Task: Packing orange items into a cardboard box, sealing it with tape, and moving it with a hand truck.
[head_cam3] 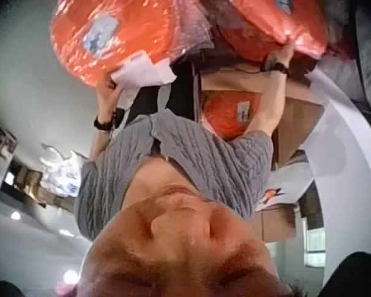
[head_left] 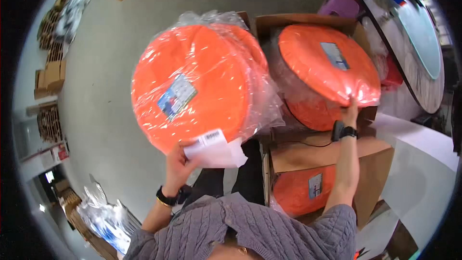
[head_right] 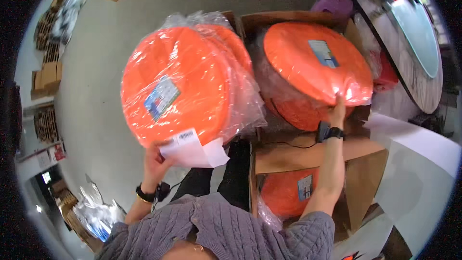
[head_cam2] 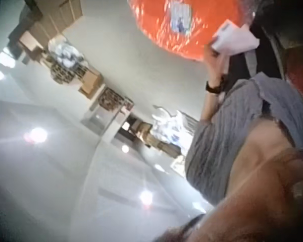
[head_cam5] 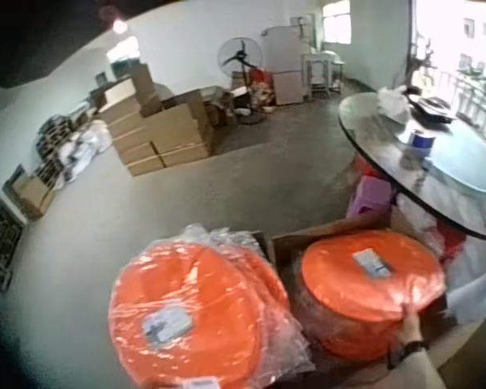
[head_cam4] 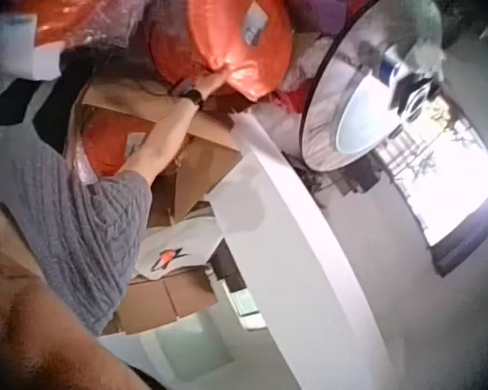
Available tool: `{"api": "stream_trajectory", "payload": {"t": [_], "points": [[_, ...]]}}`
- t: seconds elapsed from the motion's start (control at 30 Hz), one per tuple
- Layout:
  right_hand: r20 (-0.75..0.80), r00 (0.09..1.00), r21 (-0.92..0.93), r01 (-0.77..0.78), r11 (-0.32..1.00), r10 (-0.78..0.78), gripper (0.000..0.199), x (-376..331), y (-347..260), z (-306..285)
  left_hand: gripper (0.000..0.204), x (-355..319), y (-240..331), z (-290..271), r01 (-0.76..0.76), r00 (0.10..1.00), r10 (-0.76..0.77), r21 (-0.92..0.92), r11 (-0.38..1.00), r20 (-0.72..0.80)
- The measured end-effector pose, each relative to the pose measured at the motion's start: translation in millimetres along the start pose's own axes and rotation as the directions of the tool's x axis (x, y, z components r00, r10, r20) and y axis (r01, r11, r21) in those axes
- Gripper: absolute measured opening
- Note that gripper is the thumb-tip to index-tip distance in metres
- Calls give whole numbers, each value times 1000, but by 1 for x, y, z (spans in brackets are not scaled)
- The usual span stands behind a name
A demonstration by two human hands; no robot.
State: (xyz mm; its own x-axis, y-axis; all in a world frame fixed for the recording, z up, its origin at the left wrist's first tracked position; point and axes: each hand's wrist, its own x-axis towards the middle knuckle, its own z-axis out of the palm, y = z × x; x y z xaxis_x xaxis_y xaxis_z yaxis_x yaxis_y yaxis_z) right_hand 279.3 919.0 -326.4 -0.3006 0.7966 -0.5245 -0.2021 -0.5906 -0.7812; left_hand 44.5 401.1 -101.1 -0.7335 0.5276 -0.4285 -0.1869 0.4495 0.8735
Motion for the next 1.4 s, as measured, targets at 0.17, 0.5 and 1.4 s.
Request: {"api": "stream_trajectory", "payload": {"t": [0.17,0.5,1.4], "points": [[79,971,28,225,974,-226,16,-52,-93,117,56,44,-4,-68,-266,955,242,-141,954,-170],[-27,811,-318,547,775,-584,33,-390,-258,149,101,187,-141,-162,-287,916,391,529,798,-92],[-456,589,-848,-61,526,-667,37,-756,-237,-170,39,-121,-66,338,666,-232,-426,462,586,874]]}}
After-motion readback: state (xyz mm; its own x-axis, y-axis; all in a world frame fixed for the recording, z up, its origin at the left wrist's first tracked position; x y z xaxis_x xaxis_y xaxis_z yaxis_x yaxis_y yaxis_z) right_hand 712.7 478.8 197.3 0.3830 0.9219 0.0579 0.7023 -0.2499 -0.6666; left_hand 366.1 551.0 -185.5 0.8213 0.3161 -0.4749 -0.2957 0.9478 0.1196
